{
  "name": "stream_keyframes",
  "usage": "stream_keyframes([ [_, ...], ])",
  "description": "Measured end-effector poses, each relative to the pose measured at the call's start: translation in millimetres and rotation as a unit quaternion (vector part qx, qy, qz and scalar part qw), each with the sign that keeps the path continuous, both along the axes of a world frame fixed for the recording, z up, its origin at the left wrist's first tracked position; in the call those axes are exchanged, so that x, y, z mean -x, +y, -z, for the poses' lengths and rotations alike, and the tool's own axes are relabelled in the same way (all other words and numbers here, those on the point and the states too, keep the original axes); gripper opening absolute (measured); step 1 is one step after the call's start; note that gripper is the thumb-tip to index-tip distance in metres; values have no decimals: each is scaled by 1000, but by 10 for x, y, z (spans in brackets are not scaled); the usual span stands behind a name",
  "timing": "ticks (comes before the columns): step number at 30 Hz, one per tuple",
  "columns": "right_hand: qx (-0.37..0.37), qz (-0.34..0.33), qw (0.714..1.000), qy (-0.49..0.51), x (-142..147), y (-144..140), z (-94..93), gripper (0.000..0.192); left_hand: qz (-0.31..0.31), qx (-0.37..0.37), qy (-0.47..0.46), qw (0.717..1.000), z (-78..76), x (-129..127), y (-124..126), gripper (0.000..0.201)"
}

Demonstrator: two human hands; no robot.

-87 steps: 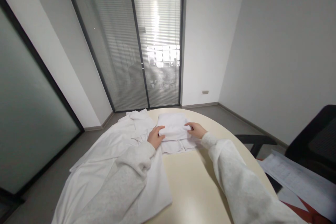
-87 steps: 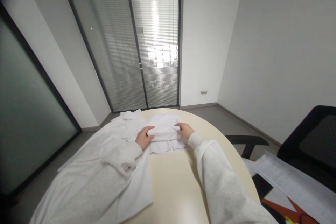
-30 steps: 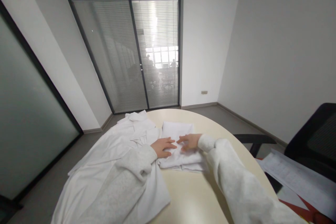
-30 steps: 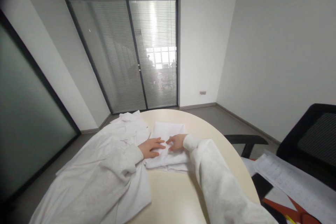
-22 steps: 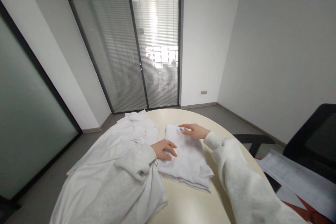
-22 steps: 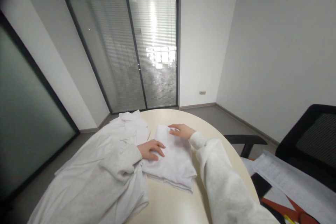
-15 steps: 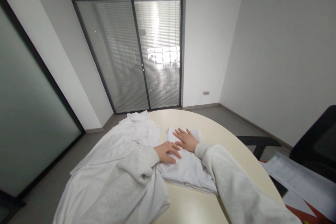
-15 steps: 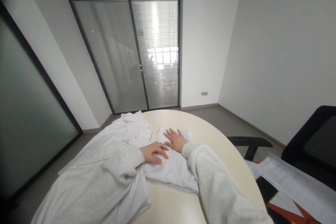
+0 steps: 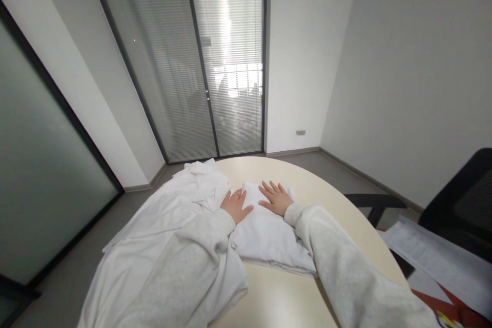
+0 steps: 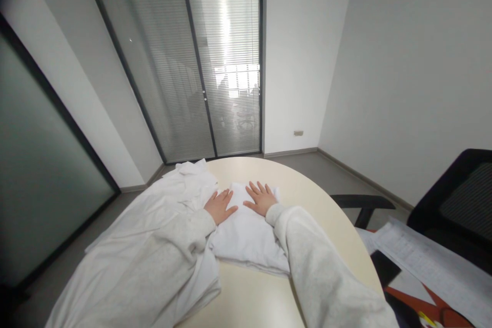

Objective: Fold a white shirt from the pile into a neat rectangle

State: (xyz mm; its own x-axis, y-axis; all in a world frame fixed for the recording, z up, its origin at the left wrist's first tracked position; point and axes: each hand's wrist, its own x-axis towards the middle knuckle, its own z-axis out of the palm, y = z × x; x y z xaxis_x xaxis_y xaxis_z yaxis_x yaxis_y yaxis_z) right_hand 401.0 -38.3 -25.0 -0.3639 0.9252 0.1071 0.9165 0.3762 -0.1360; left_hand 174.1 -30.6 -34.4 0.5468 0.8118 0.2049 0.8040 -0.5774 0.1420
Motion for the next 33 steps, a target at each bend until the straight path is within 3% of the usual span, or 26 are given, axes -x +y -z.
stream_keyframes([
  [4, 18, 95, 995, -11, -172, 47, 37, 86, -3, 12, 15, 1000, -3, 5, 4, 63],
  [11, 5, 248, 969, -5, -304, 68, 41, 70, 0, 34, 13, 999, -59, 2, -26, 61],
  [16, -6, 191, 981, -36, -312, 36, 113, 62, -39, 45, -114, 992, -70, 7, 27, 58],
  [21, -10, 81, 996, -35, -247, -35, 145, 60, -59, 88, -325, 940, -26, 48, 163, 49],
  [28, -29, 38, 999, 13, -242, -99, 124, 56, -14, 86, -308, 947, -21, 82, 178, 54],
  [33, -80, 44, 990, 106, -302, -35, 123, 49, 0, 70, -311, 948, -75, 104, 162, 40],
])
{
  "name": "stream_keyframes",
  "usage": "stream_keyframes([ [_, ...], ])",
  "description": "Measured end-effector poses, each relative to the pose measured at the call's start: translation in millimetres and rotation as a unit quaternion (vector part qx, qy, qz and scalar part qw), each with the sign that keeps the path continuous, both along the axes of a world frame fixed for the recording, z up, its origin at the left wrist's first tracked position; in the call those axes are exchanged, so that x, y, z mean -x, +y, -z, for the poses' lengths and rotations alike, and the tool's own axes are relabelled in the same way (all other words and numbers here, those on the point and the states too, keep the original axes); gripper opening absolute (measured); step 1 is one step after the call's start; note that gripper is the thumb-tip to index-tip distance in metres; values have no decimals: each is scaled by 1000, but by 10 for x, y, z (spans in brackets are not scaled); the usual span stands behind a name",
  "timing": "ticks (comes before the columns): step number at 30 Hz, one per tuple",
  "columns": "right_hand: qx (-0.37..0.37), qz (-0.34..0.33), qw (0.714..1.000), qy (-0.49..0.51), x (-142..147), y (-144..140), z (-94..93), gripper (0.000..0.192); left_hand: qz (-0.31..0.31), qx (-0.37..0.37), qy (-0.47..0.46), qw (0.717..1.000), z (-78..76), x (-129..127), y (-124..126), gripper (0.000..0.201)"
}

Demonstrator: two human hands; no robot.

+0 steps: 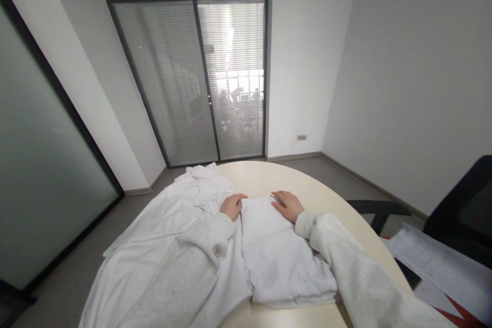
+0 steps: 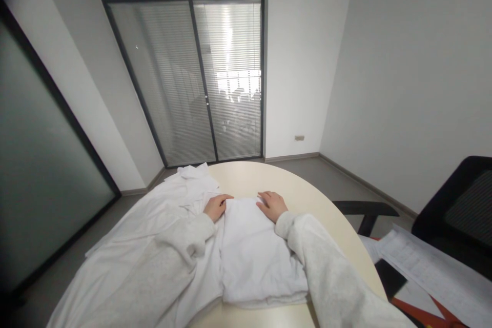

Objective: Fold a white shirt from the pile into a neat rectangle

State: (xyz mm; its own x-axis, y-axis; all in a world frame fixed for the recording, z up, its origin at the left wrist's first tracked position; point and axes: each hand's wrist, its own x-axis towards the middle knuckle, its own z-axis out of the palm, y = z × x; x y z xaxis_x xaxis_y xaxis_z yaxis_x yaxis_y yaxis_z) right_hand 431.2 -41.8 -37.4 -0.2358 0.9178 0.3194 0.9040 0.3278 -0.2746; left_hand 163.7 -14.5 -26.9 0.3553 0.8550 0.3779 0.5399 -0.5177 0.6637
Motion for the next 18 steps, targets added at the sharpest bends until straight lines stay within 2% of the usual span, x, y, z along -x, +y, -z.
stream_keyframes([
  [4, -51, 64, 996, 47, -75, 103, 73, 46, -14, -62, -12, 998, -82, 14, -53, 40],
  [7, -43, 91, 992, 80, -108, 150, 122, 40, -24, -80, -29, 996, -134, 22, -105, 42],
  [11, -20, 92, 973, 211, -101, 153, 98, 28, -32, -41, -74, 996, -143, 20, -110, 42],
  [16, -39, 82, 926, 366, -71, 152, 8, 32, -51, 27, -199, 978, -110, -18, -50, 39],
  [18, -3, 81, 904, 419, -80, 151, -32, 35, -49, 61, -244, 967, -106, -38, -34, 36],
])
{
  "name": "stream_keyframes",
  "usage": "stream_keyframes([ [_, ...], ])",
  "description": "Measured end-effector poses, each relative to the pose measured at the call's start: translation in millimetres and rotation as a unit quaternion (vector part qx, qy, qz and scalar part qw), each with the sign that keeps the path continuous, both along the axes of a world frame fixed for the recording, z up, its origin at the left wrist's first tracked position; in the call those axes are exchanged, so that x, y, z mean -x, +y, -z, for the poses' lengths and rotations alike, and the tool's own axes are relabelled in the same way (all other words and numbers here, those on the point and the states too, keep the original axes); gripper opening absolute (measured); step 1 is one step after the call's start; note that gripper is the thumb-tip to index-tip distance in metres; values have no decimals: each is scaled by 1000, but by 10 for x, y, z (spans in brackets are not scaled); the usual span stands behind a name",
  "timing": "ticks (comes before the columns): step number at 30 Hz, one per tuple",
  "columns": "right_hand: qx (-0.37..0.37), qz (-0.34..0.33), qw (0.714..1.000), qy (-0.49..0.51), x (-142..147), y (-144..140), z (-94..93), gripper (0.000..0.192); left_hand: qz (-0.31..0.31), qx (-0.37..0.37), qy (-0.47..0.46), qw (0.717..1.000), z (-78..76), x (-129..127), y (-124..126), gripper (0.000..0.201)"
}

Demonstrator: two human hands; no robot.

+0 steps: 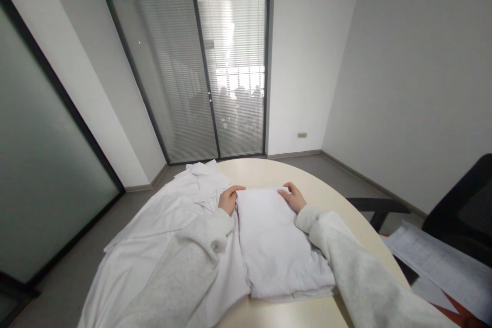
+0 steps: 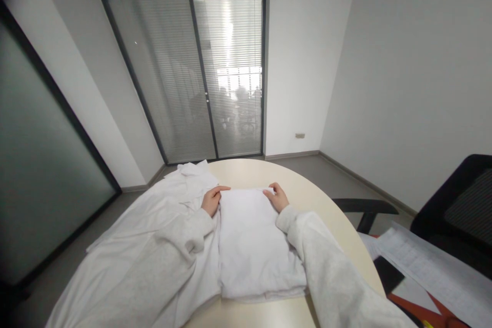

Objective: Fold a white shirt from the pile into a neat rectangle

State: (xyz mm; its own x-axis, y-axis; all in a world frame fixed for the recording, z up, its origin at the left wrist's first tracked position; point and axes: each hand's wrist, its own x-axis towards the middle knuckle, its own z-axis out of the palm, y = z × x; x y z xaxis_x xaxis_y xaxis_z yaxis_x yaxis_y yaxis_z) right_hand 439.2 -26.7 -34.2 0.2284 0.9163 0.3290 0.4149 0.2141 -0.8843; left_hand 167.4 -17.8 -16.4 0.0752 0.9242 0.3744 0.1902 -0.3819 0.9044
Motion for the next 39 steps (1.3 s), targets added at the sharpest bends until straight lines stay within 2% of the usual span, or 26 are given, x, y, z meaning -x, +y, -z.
stream_keyframes([
  [2, 63, -40, 994, 80, -24, -17, -44, 38, 11, 39, -61, 997, -7, -14, 9, 30],
  [5, 162, -138, 956, 204, -63, -67, -105, 38, 33, 117, -190, 974, -34, -21, 11, 23],
  [7, 196, -176, 933, 247, -74, -99, -135, 36, 72, 187, -261, 944, -50, -23, 1, 36],
  [9, 192, -180, 928, 262, -67, -119, -157, 33, 110, 250, -279, 921, -48, -30, -16, 54],
  [10, 178, -178, 931, 264, -59, -123, -168, 33, 118, 268, -267, 918, -38, -35, -25, 61],
  [13, 125, -179, 938, 268, -27, -126, -197, 35, 113, 239, -193, 945, 18, -40, -34, 71],
  [16, 111, -179, 934, 289, -12, -142, -214, 43, 122, 180, -162, 963, 66, -14, -7, 64],
  [21, 215, -278, 894, 277, -46, -197, -197, 38, 62, 142, -224, 962, 48, 37, 50, 63],
  [23, 234, -288, 897, 241, -61, -186, -171, 36, 63, 153, -262, 951, 20, 34, 49, 59],
  [27, 167, -221, 936, 216, -61, -88, -93, 38, 139, 210, -282, 926, -15, -14, -10, 48],
  [29, 126, -181, 950, 221, -55, -33, -57, 40, 172, 215, -242, 930, -10, -44, -48, 53],
  [33, 75, -125, 961, 235, -45, 3, -53, 41, 215, 164, -165, 949, 29, -75, -68, 75],
  [36, 102, -149, 947, 266, -22, -70, -115, 45, 192, 144, -168, 956, 57, -49, -18, 75],
  [39, 155, -233, 915, 291, 13, -186, -184, 56, 124, 147, -197, 961, 64, 9, 41, 71],
])
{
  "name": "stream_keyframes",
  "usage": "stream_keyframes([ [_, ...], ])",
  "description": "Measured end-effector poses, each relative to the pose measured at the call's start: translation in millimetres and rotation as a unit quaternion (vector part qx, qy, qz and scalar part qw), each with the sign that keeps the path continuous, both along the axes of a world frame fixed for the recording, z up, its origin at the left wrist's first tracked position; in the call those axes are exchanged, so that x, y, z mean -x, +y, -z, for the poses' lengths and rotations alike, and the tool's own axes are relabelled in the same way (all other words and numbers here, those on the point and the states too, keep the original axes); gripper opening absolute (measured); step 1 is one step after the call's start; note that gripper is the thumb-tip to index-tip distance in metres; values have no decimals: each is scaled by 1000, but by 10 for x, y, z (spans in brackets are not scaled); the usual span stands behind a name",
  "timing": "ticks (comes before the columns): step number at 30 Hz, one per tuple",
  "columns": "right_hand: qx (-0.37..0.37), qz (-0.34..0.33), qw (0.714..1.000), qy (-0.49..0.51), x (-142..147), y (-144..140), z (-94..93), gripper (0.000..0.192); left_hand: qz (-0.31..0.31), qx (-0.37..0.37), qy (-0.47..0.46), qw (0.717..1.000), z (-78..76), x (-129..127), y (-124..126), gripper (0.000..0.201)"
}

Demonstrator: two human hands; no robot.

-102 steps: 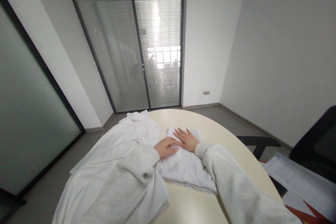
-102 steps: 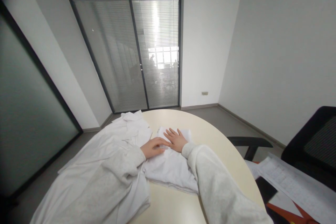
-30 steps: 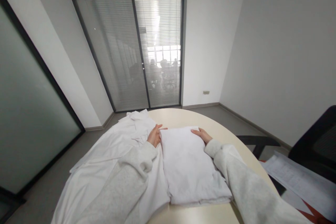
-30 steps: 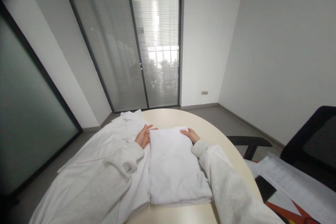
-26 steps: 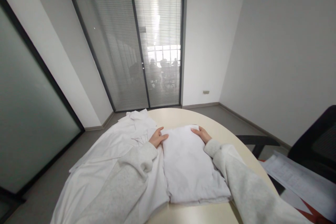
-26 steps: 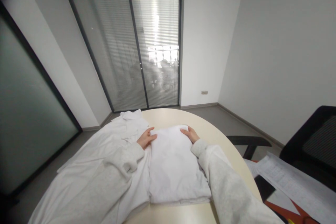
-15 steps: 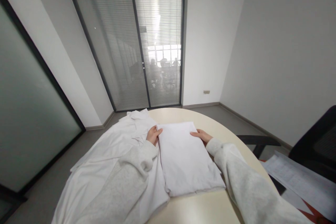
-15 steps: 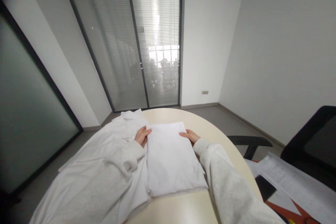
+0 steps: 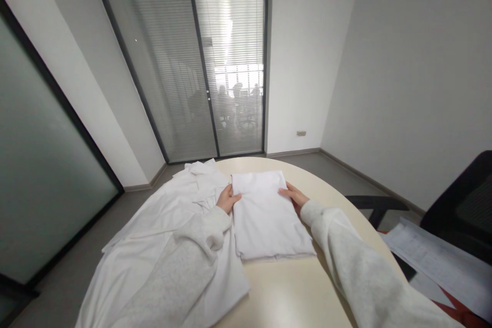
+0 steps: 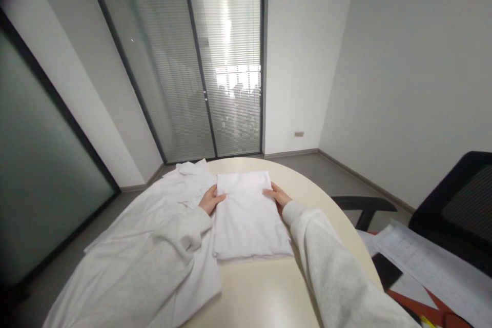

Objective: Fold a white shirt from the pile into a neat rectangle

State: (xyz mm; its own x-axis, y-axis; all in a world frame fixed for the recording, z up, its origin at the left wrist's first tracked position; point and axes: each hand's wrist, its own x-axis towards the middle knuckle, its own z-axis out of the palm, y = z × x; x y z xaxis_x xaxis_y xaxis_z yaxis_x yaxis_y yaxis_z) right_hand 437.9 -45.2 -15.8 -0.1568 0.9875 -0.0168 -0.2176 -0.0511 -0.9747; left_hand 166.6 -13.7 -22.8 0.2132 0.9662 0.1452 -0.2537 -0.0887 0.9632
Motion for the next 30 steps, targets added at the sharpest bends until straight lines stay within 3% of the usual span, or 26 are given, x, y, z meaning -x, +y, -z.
stream_keyframes([
  [3, 19, -87, 996, 9, 20, -67, -26, 61, -60, 35, -32, 997, -33, 38, 7, 60],
  [5, 18, -103, 995, 5, 18, -60, -15, 59, -43, 55, -53, 996, -76, 31, -31, 52],
  [8, -10, -47, 999, -8, -3, 0, 27, 57, 47, 56, -56, 996, -138, -21, -121, 55],
  [11, -39, 18, 999, -13, -31, 49, 59, 61, 100, 30, -44, 994, -146, -68, -173, 81],
  [13, -47, 21, 999, -6, -41, 47, 50, 65, 103, 17, -42, 994, -118, -72, -160, 92],
  [17, -49, -3, 999, 20, -27, -10, -37, 68, 54, -47, -27, 997, -63, -29, -79, 88],
  [23, -78, 29, 995, 51, -24, 40, -55, 48, -71, -123, 50, 989, -130, 9, -60, 61],
  [27, -67, 70, 993, 68, -30, 78, -15, 36, -72, -124, 81, 986, -155, -12, -84, 33],
  [30, -107, 24, 992, 69, -27, 25, -71, 25, -46, -162, 52, 984, -138, -19, -87, 6],
])
